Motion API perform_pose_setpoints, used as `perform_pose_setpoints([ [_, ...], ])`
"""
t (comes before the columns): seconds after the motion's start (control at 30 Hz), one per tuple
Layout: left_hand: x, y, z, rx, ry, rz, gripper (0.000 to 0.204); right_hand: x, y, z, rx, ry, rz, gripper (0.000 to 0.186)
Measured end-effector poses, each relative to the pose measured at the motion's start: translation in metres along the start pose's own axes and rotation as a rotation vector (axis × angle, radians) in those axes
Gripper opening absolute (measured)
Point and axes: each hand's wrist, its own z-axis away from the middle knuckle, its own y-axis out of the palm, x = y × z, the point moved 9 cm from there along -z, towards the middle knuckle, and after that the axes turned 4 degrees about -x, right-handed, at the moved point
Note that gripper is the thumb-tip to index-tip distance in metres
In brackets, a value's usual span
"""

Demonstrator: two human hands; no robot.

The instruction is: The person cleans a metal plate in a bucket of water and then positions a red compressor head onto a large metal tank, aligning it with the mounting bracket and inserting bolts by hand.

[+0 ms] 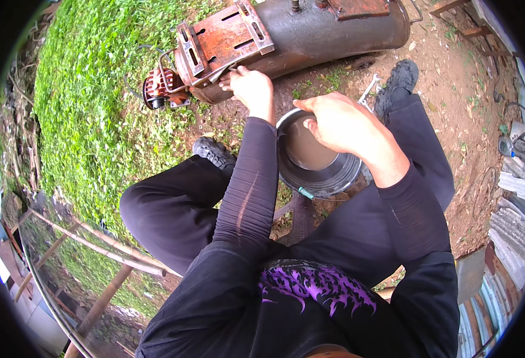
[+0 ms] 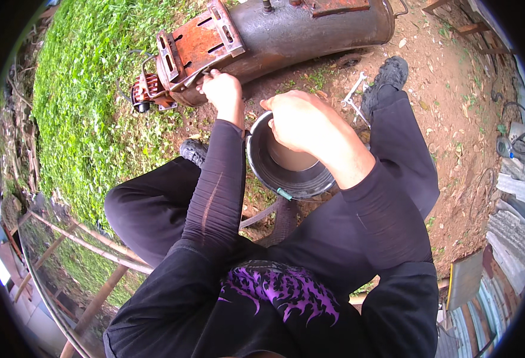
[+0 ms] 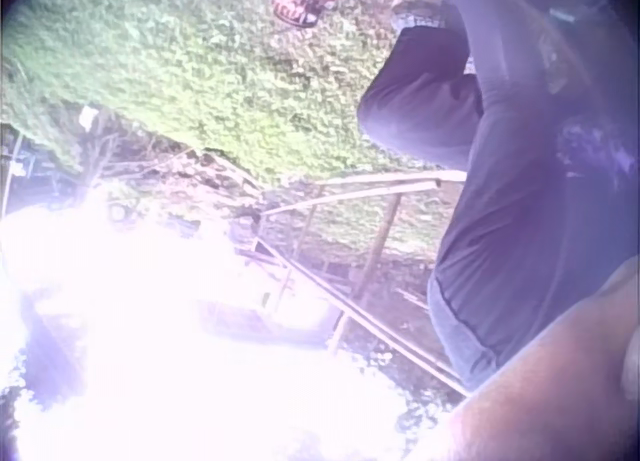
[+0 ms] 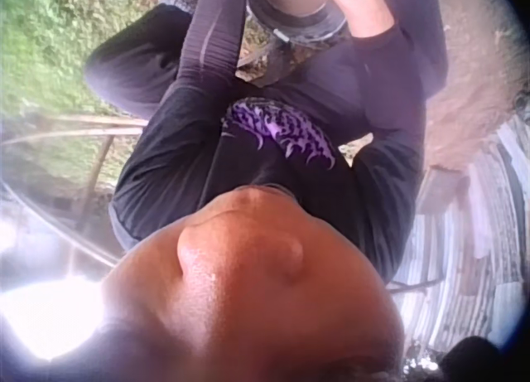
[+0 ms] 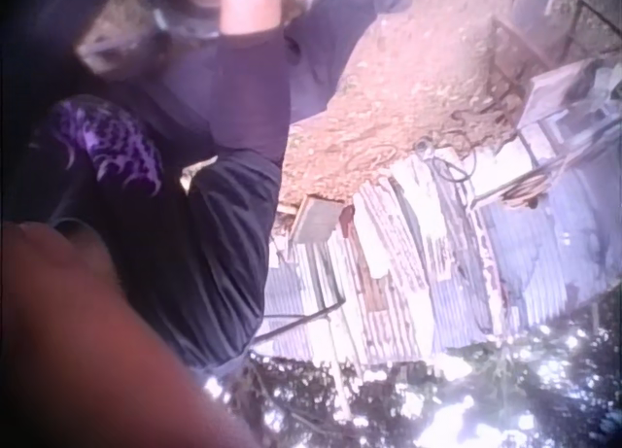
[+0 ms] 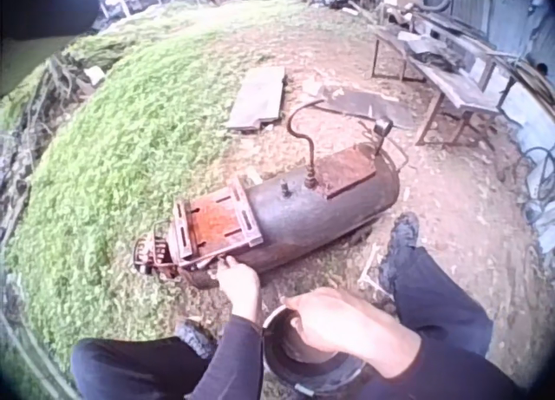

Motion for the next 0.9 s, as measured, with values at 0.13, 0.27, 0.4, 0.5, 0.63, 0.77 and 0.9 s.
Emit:
perform_pose_setpoints([
  [0.13,-0.010,0.010,0.036,0.268,0.333,-0.215,0.053,-0.010,-0.007,0.002,0.025,0.057,0.031,0.046],
  [0.27,0.047,-0.036,0.018,-0.001,0.272,0.025,0.035,-0.024,-0.003,0.002,-0.027,0.033,0.020,0.046],
  [0.4,0.217,-0.030,-0.037,-0.291,-0.437,1.050,0.025,-0.011,-0.006,0.001,0.053,0.128,0.046,0.038],
  [0.5,0.196,-0.002,-0.041,-0.245,-0.430,1.100,0.028,-0.007,-0.004,-0.001,0.039,0.062,0.066,0.038],
  [0.63,0.047,0.007,-0.001,-0.124,-0.203,0.500,0.033,-0.013,-0.007,0.001,-0.021,0.057,0.075,0.041],
  [0.77,-0.031,-0.020,0.048,0.044,0.209,0.375,0.037,-0.025,-0.009,-0.003,-0.050,0.004,0.127,0.045],
  [0.9,0.002,-0.062,0.124,0.371,0.113,0.536,0.025,-0.028,-0.029,0.001,-0.111,-0.027,0.246,0.032],
])
